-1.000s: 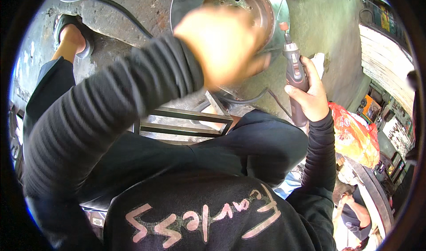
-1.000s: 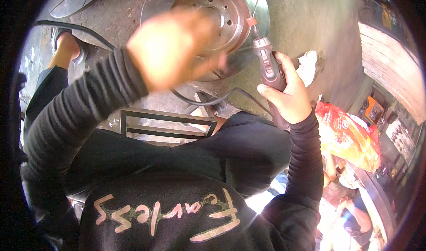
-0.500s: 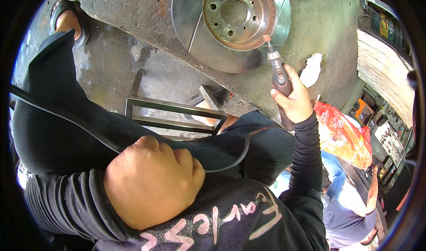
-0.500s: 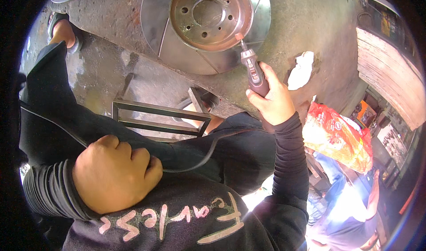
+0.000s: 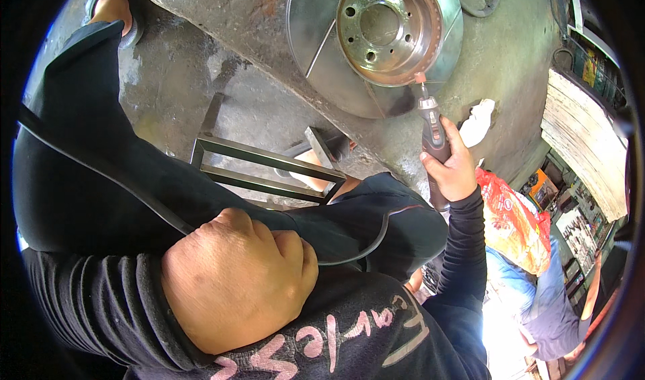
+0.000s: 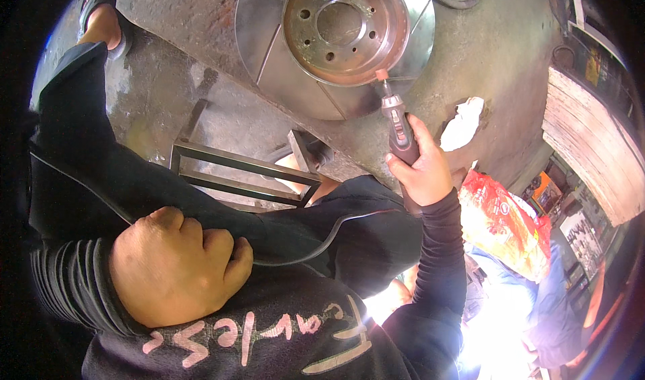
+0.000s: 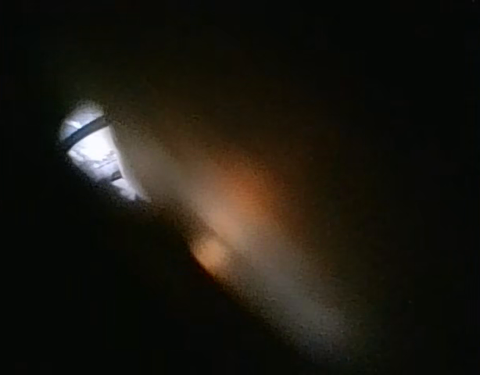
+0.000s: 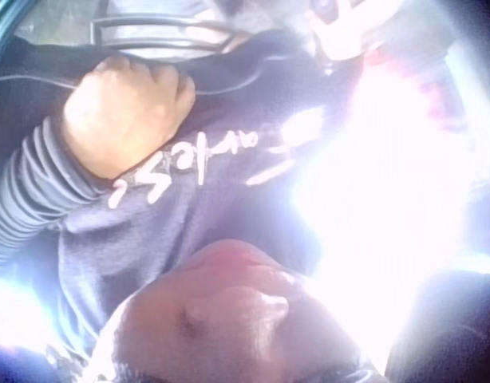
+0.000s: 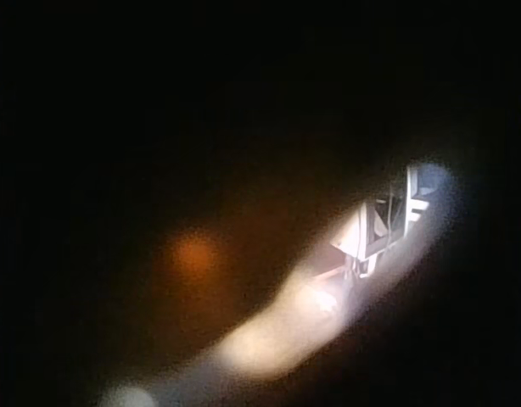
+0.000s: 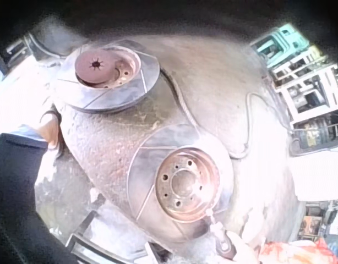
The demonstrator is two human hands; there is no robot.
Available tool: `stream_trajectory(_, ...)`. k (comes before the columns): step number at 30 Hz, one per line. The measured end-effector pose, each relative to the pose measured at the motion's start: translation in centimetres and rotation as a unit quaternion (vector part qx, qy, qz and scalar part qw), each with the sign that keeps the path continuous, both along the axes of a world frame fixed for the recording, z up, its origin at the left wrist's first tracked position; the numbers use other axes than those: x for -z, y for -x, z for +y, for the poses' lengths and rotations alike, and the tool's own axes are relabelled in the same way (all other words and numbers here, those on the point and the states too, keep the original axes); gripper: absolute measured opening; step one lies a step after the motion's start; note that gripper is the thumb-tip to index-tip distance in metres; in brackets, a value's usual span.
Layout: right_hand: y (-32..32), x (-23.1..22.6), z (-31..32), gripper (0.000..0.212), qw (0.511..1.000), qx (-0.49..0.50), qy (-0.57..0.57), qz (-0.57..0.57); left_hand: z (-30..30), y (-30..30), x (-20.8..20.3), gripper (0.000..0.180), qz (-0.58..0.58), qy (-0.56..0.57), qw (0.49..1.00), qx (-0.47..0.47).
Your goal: The person uses a rotary tool to grind the surface of a brake disc, then wipes it with a cloth. They repeat the grinding and wiping on the same disc and later on a second disc, handling each disc one at a time.
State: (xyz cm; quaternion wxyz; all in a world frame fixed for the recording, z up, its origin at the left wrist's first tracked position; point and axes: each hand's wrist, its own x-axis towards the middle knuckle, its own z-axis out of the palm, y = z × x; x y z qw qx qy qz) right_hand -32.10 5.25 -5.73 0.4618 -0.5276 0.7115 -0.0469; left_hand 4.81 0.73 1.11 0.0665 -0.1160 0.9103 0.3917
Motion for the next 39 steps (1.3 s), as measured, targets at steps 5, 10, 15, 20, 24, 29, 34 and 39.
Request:
stream_trajectory(5,-0.16,-0.03,-0.43,0.068,0.999,-0.022,-0.005,0.031,-0.25,0.19,0.01,0.028,-0.01,-0.023,1.0,0.013)
stream_trajectory(10,-0.15,0.12,-0.69,0.067,0.999,-0.03,0.004,0.026,-0.15,-0.01,0.33,0.025,0.021,-0.026,0.999,0.008)
stream_trajectory(15,-0.43,-0.01,-0.53,0.067,0.999,-0.022,-0.005,0.027,-0.18,-0.07,0.37,0.026,0.029,-0.036,0.999,0.005)
stream_trajectory(20,-0.26,0.27,-0.08,0.067,0.998,-0.061,0.011,0.027,-0.26,-0.03,0.35,0.026,0.024,-0.038,0.999,0.012)
stream_trajectory(24,-0.13,0.31,-0.17,0.069,0.999,-0.036,-0.001,0.034,-0.04,-0.08,0.36,0.026,0.024,-0.045,0.999,-0.008)
stream_trajectory(29,-0.25,-0.01,-0.38,0.07,0.998,-0.051,-0.019,0.025,-0.29,-0.08,0.38,0.026,0.026,-0.03,0.999,0.013)
stream_trajectory(34,0.07,0.37,-0.35,0.07,1.0,-0.018,-0.016,0.008,-0.29,-0.01,0.27,0.026,0.018,-0.035,0.999,0.012)
stream_trajectory(39,-0.68,-0.18,-0.56,0.068,0.995,-0.087,-0.023,0.045,-0.35,0.01,0.36,0.025,0.01,-0.038,0.999,0.012)
